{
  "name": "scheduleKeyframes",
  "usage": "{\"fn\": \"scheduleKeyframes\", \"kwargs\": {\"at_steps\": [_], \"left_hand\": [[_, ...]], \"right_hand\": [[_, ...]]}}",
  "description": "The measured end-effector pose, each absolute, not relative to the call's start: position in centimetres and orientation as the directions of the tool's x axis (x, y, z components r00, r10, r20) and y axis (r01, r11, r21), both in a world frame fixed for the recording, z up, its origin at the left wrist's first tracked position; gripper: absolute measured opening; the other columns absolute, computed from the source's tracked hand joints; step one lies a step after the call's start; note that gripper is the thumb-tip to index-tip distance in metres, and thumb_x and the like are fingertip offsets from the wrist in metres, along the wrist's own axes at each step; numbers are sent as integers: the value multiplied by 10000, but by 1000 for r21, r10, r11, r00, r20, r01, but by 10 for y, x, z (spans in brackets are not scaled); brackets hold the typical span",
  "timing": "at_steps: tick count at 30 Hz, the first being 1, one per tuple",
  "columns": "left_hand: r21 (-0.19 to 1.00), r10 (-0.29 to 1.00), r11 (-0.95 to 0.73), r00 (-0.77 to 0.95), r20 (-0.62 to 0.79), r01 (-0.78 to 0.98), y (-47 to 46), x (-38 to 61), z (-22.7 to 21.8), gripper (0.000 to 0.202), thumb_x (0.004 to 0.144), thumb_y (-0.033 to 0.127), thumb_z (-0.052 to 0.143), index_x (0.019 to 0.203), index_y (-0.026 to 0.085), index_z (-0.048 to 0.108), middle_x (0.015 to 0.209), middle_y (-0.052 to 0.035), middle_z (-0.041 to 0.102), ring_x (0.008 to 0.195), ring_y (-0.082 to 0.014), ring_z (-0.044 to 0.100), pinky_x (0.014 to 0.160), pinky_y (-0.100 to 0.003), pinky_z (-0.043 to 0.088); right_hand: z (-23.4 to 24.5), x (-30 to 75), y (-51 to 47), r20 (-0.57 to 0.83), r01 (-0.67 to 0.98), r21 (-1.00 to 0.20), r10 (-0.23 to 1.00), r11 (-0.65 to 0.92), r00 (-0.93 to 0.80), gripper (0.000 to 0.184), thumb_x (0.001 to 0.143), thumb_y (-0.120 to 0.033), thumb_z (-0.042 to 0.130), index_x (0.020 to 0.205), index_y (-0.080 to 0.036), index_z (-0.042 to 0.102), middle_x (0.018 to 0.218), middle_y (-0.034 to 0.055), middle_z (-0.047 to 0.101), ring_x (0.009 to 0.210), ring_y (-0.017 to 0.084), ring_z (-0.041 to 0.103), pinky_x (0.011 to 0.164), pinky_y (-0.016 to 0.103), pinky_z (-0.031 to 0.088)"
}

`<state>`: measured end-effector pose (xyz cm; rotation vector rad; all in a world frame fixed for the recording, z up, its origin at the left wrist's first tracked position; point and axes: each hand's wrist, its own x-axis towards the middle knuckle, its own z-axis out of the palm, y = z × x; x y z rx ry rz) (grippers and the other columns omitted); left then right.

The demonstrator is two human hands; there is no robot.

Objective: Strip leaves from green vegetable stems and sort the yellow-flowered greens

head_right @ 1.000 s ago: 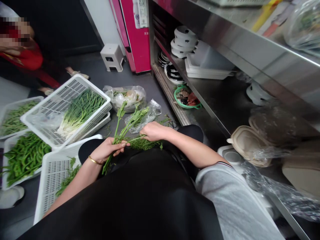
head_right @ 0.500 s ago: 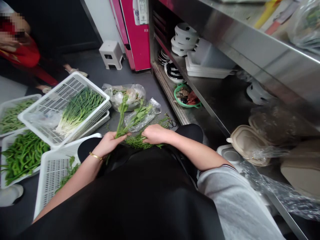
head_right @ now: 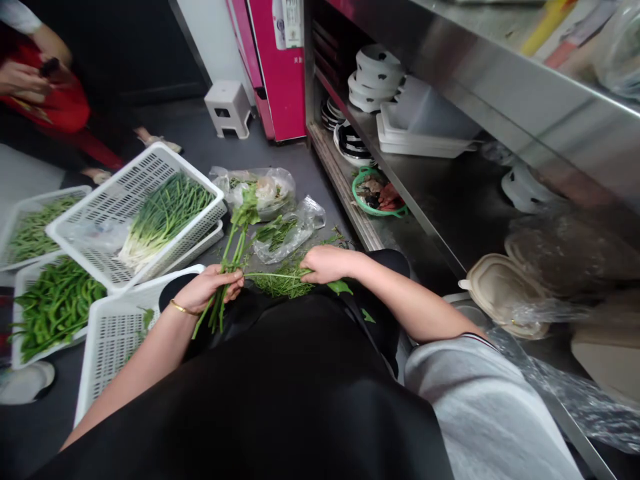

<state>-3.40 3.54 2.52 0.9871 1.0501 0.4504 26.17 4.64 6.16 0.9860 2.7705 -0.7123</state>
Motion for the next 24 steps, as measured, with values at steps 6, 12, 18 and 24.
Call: {"fn": "scheduleKeyframes", "kwargs": {"at_steps": [6, 12, 18, 24], "left_hand": [[824, 718, 561, 448, -533, 80, 26, -33, 16, 300, 685, 382, 693, 654, 98, 601, 407, 56, 358, 342, -34, 300, 337, -172, 178], [782, 706, 621, 393, -589, 58, 17, -27, 5, 302, 677, 381, 691, 639, 108, 567, 406, 67, 341, 340, -30, 279, 335, -164, 168], [805, 706, 589, 435, -559, 77, 18, -3, 4, 307, 702, 392, 672, 653, 108, 563, 419, 73, 331, 343, -26, 262, 340, -167, 173], [794, 670, 608, 536, -514, 2, 13, -5, 7, 318, 718, 402, 667, 662, 105, 568, 419, 82, 298, 353, -19, 236, 349, -157, 160]], "right_hand": [[23, 261, 43, -68, 483, -816, 776, 318, -626, 225, 749, -316, 500, 600, -151, 534, 515, -36, 461, 484, 75, 366, 512, 215, 285], [28, 268, 45, -73, 156, -986, 995, -61, -72, 343, 816, -508, 411, 681, -193, 421, 524, -45, 419, 426, 78, 343, 433, 208, 294], [41, 210, 35, -15, 671, -469, 755, 574, -656, 182, 832, -313, 506, 840, -138, 553, 768, 71, 621, 644, 145, 541, 573, 240, 352], [20, 196, 31, 53, 475, -657, 663, 586, -746, 224, 840, -271, 459, 705, -138, 578, 736, 60, 626, 660, 129, 545, 616, 230, 378]]}}
